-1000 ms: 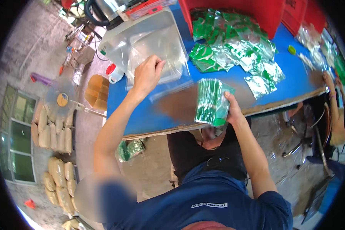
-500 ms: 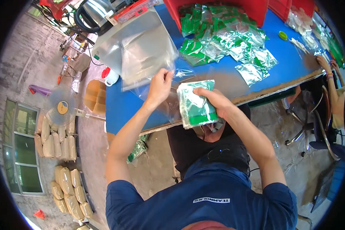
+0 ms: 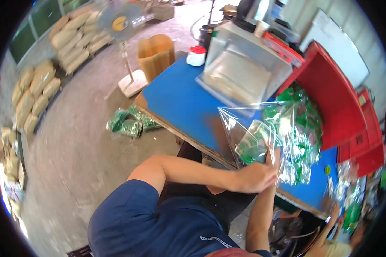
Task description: The person packages green packages and silver packages into plastic bags by hand.
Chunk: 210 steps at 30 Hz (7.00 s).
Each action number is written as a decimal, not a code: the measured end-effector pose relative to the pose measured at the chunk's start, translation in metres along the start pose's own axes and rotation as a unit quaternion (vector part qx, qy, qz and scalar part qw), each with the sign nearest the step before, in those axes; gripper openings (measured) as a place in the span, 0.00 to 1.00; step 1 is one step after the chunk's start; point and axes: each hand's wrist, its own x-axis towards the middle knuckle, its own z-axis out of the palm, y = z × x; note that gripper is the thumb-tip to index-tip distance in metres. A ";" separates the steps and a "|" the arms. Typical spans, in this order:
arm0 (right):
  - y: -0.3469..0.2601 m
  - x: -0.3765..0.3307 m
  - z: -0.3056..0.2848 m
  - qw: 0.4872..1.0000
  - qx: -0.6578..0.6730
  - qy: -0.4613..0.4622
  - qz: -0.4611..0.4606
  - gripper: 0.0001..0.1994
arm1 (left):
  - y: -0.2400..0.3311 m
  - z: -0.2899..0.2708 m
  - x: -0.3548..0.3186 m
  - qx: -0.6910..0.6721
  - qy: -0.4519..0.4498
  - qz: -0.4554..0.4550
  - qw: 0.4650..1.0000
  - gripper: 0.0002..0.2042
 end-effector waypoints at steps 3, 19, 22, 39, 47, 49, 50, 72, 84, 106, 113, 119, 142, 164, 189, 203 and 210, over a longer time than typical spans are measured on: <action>-0.027 -0.011 0.020 0.997 0.081 0.006 -0.004 0.26 | 0.013 0.019 -0.027 0.079 -0.106 0.016 0.991 0.12; -0.041 -0.024 0.034 0.987 -0.116 0.027 -0.109 0.33 | -0.039 -0.018 0.185 0.233 -0.585 0.007 0.777 0.12; -0.047 -0.027 0.032 0.998 -0.013 -0.035 -0.048 0.33 | -0.020 -0.039 0.180 0.248 -0.593 0.022 0.766 0.12; -0.055 -0.033 0.030 0.958 0.060 -0.218 0.177 0.21 | 0.019 -0.065 0.002 -0.040 -0.034 0.030 0.998 0.23; -0.016 -0.028 0.022 0.921 0.205 -0.240 0.229 0.33 | -0.070 -0.070 -0.068 -0.490 0.261 -0.393 0.733 0.34; 0.000 -0.018 0.031 0.923 0.148 -0.259 0.241 0.36 | -0.065 -0.066 -0.065 -0.551 0.209 -0.438 0.679 0.38; -0.012 -0.027 0.041 0.939 0.140 -0.220 0.223 0.29 | -0.064 -0.069 -0.065 -0.536 0.214 -0.447 0.684 0.40; 0.001 -0.063 0.064 0.677 0.705 -0.084 0.195 0.41 | -0.079 -0.089 -0.038 -0.444 0.178 -0.548 0.686 0.19; 0.028 -0.103 0.031 0.858 0.436 -0.042 0.268 0.26 | -0.083 -0.126 -0.054 -0.364 0.149 -0.619 0.680 0.19; -0.034 -0.176 0.069 0.805 0.208 -0.548 0.093 0.20 | 0.065 -0.068 0.041 -0.670 -0.364 0.107 0.638 0.18; -0.057 -0.140 -0.021 0.950 0.122 -0.228 0.174 0.20 | 0.114 -0.102 0.029 -0.722 -0.278 -0.241 0.587 0.12; 0.028 -0.082 -0.112 0.777 -0.554 0.278 -0.111 0.27 | 0.122 -0.109 0.033 -0.705 -0.255 -0.256 0.611 0.10; 0.043 0.144 -0.182 0.712 -0.602 0.234 -0.273 0.37 | 0.114 -0.095 0.071 -0.421 -0.204 -0.332 0.819 0.30; 0.051 0.125 -0.043 0.765 -0.602 0.125 -0.189 0.43 | -0.174 -0.261 -0.058 0.480 -0.187 -0.271 0.813 0.39; 0.033 -0.083 -0.056 0.783 -0.598 0.137 -0.103 0.32 | -0.044 -0.030 -0.111 -0.421 0.170 -0.524 0.721 0.11; 0.022 -0.088 -0.023 0.862 -0.433 -0.117 -0.235 0.23 | -0.048 -0.042 -0.111 -0.485 0.176 -0.563 0.645 0.18; 0.027 0.041 -0.033 0.847 -0.426 0.063 -0.313 0.29 | -0.047 -0.034 -0.115 -0.487 0.181 -0.542 0.660 0.22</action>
